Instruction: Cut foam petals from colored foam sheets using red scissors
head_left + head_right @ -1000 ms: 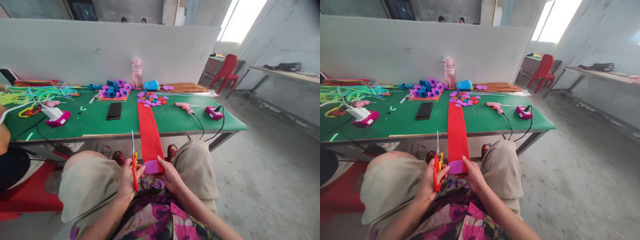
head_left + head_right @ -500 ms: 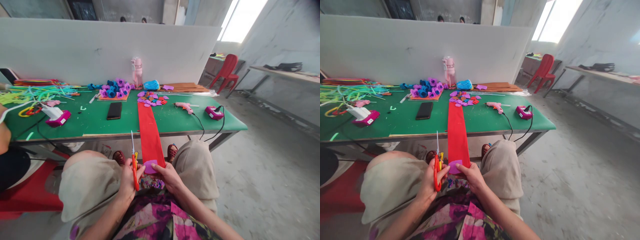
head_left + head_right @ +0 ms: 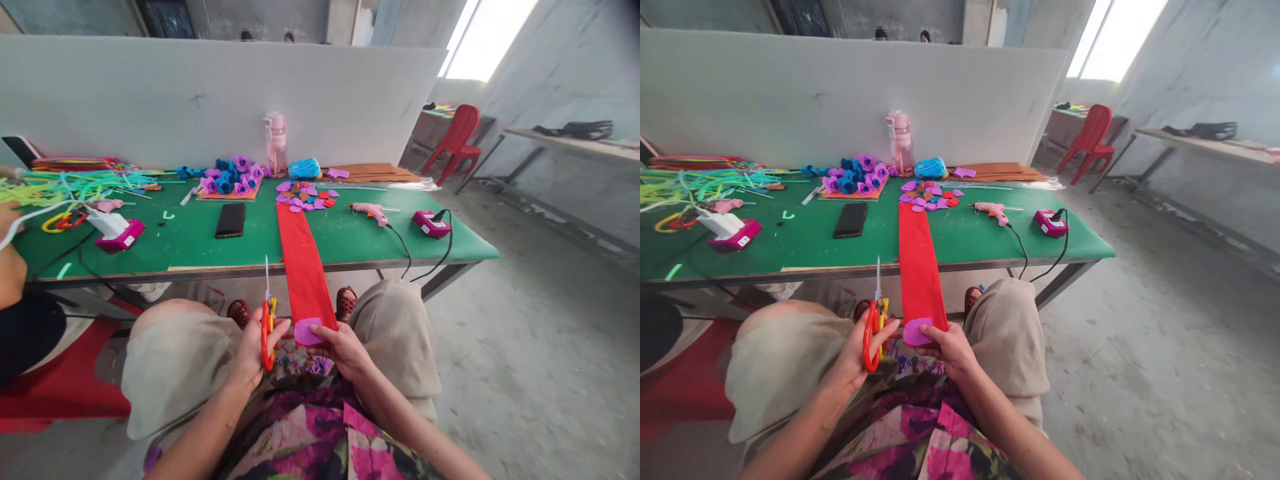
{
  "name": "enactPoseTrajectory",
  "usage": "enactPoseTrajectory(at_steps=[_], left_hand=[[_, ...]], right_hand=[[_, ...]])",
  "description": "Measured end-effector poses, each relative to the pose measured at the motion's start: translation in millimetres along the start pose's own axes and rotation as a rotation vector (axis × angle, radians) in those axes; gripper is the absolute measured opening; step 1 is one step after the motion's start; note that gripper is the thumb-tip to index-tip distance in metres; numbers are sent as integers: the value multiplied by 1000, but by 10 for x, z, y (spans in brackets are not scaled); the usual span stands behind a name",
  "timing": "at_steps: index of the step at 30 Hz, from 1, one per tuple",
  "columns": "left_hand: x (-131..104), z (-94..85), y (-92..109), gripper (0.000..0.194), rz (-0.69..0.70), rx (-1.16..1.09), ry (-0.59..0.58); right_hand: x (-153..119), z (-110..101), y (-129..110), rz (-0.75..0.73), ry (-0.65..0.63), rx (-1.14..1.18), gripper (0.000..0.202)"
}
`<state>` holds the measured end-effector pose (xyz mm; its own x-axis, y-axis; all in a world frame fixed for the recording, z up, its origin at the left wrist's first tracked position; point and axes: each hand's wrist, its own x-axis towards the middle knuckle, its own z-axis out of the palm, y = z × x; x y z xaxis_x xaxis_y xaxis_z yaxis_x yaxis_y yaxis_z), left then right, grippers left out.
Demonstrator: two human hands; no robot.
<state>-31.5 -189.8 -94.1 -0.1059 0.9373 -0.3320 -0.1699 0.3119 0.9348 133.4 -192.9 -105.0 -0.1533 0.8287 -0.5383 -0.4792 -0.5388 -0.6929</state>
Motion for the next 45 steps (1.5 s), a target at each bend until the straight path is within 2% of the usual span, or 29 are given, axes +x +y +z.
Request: enactPoseTrajectory(at_steps=[3, 7, 14, 22, 28, 33, 38, 45], left_hand=[[-54, 130, 22, 37, -50, -56, -81], [-85, 252, 12, 42, -65, -140, -123], [-62, 244, -25, 43, -52, -187, -36], [-57, 252, -52, 45, -7, -140, -15], [-62, 337, -95, 42, 4, -154, -24], [-37, 559, -196, 46, 58, -232, -26], [-7, 776, -267, 43, 109, -245, -20], [-5, 888, -380, 49, 117, -128, -71]], right_hand=[[6, -5, 1, 8, -2, -34, 23], [0, -17, -1, -9, -1, -65, 24], [-105, -109, 24, -60, -126, -123, 34], [-64, -114, 116, 45, -47, 42, 34], [-48, -98, 228, -108, 104, 145, 28], [-52, -54, 277, -263, 57, 374, 19], [-12, -23, 219, -331, 82, 391, 22], [69, -100, 181, -341, 148, 472, 23]])
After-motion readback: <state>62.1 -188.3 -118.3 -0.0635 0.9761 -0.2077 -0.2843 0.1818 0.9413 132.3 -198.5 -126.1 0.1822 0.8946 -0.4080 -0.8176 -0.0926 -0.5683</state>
